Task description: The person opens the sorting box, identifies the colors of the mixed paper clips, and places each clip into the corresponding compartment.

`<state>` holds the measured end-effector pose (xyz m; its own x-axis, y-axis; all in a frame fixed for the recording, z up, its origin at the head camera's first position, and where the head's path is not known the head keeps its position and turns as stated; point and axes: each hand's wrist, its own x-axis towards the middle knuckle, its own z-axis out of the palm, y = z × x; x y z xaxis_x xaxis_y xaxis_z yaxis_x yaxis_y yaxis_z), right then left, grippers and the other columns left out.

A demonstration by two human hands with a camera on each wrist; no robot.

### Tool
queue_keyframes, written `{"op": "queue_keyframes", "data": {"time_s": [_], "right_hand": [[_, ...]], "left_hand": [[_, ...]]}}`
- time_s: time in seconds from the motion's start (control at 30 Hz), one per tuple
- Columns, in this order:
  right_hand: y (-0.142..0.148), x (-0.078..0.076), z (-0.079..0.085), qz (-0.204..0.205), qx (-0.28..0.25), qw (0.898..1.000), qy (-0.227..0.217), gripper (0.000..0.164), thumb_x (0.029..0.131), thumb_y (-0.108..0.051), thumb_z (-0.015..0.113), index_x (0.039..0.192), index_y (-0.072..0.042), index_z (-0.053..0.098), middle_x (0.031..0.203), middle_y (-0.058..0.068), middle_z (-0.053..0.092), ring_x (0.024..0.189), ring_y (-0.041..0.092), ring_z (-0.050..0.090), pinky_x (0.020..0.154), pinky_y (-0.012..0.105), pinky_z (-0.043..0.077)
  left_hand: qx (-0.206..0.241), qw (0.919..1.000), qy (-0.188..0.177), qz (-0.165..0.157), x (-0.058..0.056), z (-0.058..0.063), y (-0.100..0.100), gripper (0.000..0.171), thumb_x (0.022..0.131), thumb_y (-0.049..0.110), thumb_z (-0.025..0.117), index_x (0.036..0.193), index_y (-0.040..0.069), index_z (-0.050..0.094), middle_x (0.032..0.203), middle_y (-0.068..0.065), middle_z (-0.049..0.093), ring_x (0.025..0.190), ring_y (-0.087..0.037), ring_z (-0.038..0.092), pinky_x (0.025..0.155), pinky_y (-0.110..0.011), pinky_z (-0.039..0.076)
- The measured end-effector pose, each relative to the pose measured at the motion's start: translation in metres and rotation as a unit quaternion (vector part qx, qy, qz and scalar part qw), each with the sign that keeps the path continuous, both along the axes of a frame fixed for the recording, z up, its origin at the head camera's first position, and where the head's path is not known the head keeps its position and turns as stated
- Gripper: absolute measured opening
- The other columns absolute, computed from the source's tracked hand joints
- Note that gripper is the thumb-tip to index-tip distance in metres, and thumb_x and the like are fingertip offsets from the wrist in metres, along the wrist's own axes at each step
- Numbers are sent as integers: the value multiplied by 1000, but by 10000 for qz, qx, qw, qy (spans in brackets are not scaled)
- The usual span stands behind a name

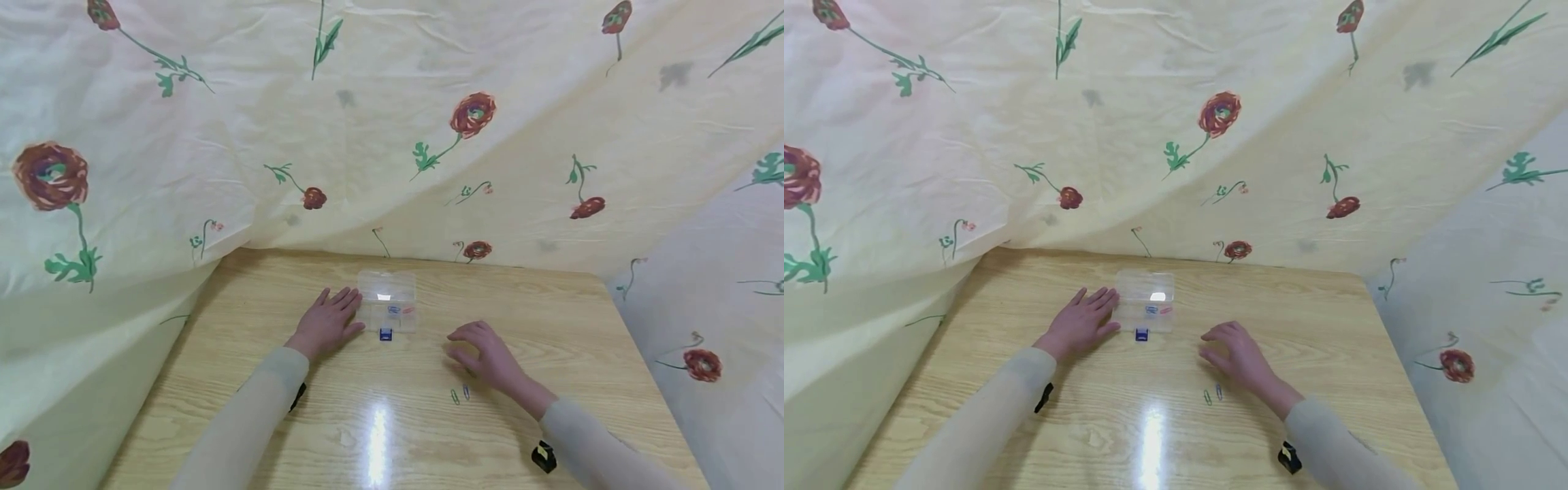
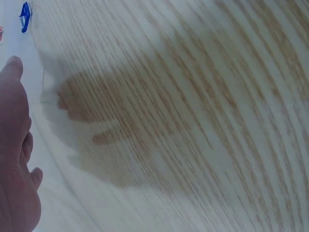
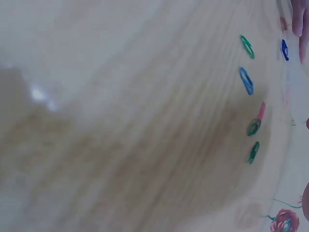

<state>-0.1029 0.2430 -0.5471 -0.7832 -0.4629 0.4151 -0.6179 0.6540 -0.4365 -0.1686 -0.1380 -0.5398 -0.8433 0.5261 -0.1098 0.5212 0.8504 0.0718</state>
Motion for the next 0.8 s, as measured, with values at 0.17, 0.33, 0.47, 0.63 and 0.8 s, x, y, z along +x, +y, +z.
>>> {"op": "queue_keyframes", "data": {"time_s": [0.17, 0.33, 0.47, 0.63, 0.8], "right_hand": [[4, 11, -6, -21, 70, 9999, 87, 30, 85, -10, 90, 112, -5, 80, 113, 6, 78, 108, 28, 68, 90, 52, 61], [6, 21, -11, -18, 138, 9998, 145, 33, 81, -10, 93, 112, -6, 81, 112, 3, 78, 108, 26, 67, 89, 49, 61], [6, 29, -14, -12, 170, 9998, 81, 34, 82, -14, 93, 113, -6, 81, 113, 3, 78, 109, 25, 67, 90, 48, 61], [7, 39, -18, -33, 229, 9997, 52, 38, 81, -19, 94, 113, -7, 80, 114, 3, 77, 109, 23, 67, 91, 46, 62], [9, 46, -23, 19, 283, 9996, 90, 39, 81, -23, 94, 114, -9, 80, 117, 3, 77, 110, 23, 67, 91, 49, 62]], "left_hand": [[32, 10000, 14, -4, 0, 0, 0, 75, 113, 59, 39, 171, 12, 26, 177, -3, 23, 164, -24, 19, 135, -52, 6], [31, 10000, 25, 31, -1, 1, 1, 75, 112, 59, 39, 171, 13, 27, 177, -3, 24, 164, -24, 19, 135, -52, 6], [-11, 10000, 19, 68, -2, 2, 2, 76, 112, 60, 38, 171, 13, 27, 177, -3, 24, 164, -23, 19, 135, -52, 7], [52, 9999, -13, 87, -3, 3, 4, 75, 112, 59, 40, 170, 12, 28, 176, -4, 25, 164, -24, 20, 135, -52, 8], [29, 9999, -47, 98, -4, 3, 4, 75, 113, 59, 39, 171, 13, 26, 177, -3, 23, 164, -24, 19, 135, -52, 7]]}}
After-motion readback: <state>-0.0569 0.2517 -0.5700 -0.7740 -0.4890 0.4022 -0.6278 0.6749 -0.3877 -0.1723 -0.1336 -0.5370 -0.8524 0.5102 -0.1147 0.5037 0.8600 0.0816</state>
